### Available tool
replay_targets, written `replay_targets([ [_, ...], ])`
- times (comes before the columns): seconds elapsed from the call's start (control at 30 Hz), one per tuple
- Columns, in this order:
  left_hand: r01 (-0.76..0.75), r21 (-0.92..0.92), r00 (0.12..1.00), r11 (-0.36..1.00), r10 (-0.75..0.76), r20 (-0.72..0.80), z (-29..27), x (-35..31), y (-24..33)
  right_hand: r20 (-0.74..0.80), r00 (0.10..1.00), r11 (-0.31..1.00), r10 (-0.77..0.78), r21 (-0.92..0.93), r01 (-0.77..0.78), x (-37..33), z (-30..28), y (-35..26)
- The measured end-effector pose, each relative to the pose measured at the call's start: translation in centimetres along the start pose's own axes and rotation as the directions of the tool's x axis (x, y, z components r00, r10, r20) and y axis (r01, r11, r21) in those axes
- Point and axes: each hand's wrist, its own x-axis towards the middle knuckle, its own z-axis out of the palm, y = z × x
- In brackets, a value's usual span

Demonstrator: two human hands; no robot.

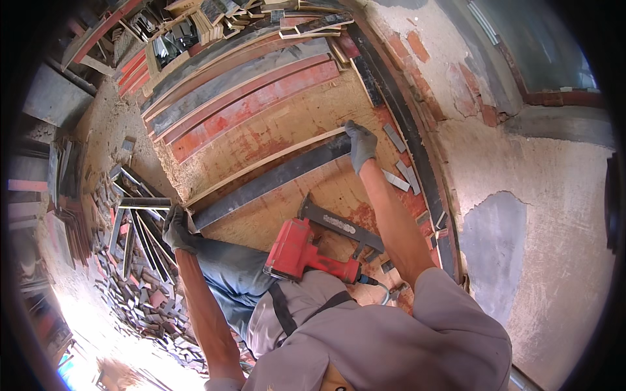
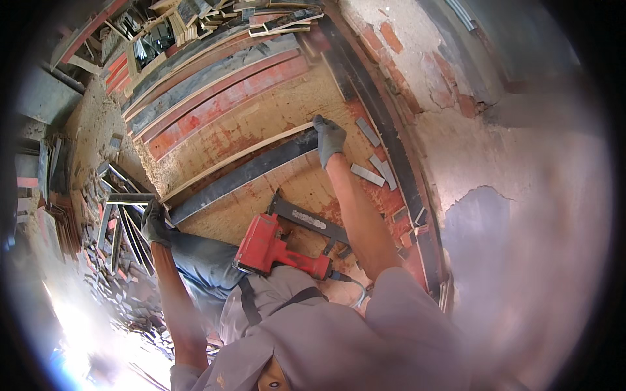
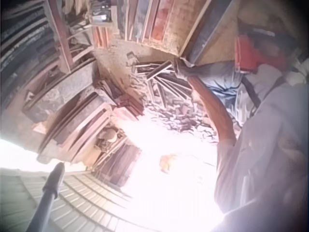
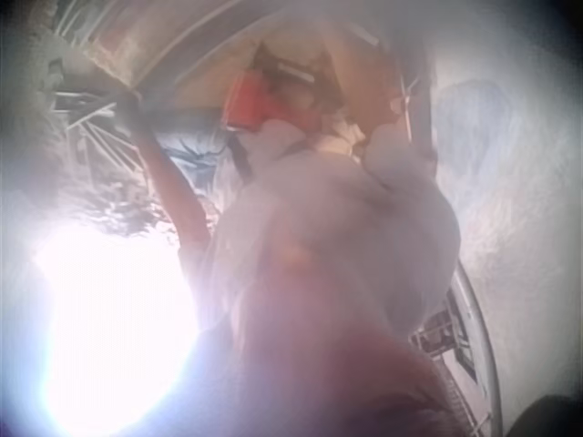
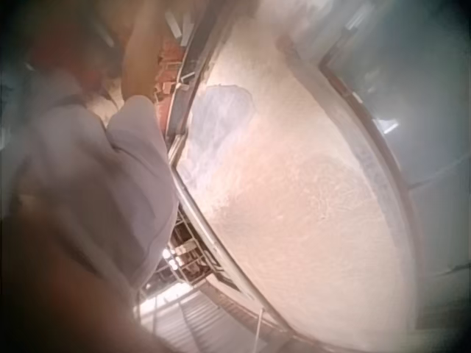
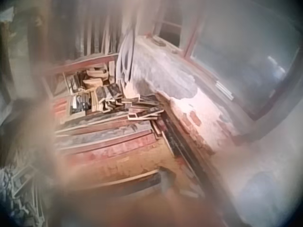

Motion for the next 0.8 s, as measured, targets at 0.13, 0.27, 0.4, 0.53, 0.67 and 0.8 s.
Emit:
replay_targets([
  [0.13, -0.011, -0.012, 0.999, 1.000, 0.011, -0.033, 1.0, -0.5, 0.1, 0.047, 0.992, 0.990, 0.115, -0.085, -0.111, 0.4, -1.4, -0.9],
  [0.27, 0.006, -0.001, 0.998, 1.000, -0.006, -0.064, 1.1, -0.8, 0.3, 0.289, 0.955, 0.995, 0.071, -0.086, -0.047, -1.2, -3.3, -1.5],
  [0.4, -0.006, -0.072, 0.997, 0.997, 0.000, -0.081, 0.9, -0.6, 0.1, 0.311, 0.938, 0.983, 0.154, 0.044, -0.176, -4.9, -5.1, -2.4],
  [0.53, 0.015, -0.040, 0.995, 0.999, -0.019, -0.098, 1.1, -0.1, 0.1, 0.277, 0.953, 0.984, 0.121, 0.090, -0.151, -6.0, -5.9, -3.9],
  [0.67, 0.051, -0.020, 0.990, 0.998, -0.053, -0.132, 1.2, -0.4, 0.3, 0.251, 0.966, 0.986, 0.066, 0.130, -0.101, -5.5, -5.4, -5.1],
  [0.8, 0.038, -0.020, 0.991, 0.999, -0.040, -0.126, 0.1, 0.6, -0.3, 0.294, 0.954, 0.986, 0.063, 0.132, -0.106, -3.7, -4.4, -4.4],
])
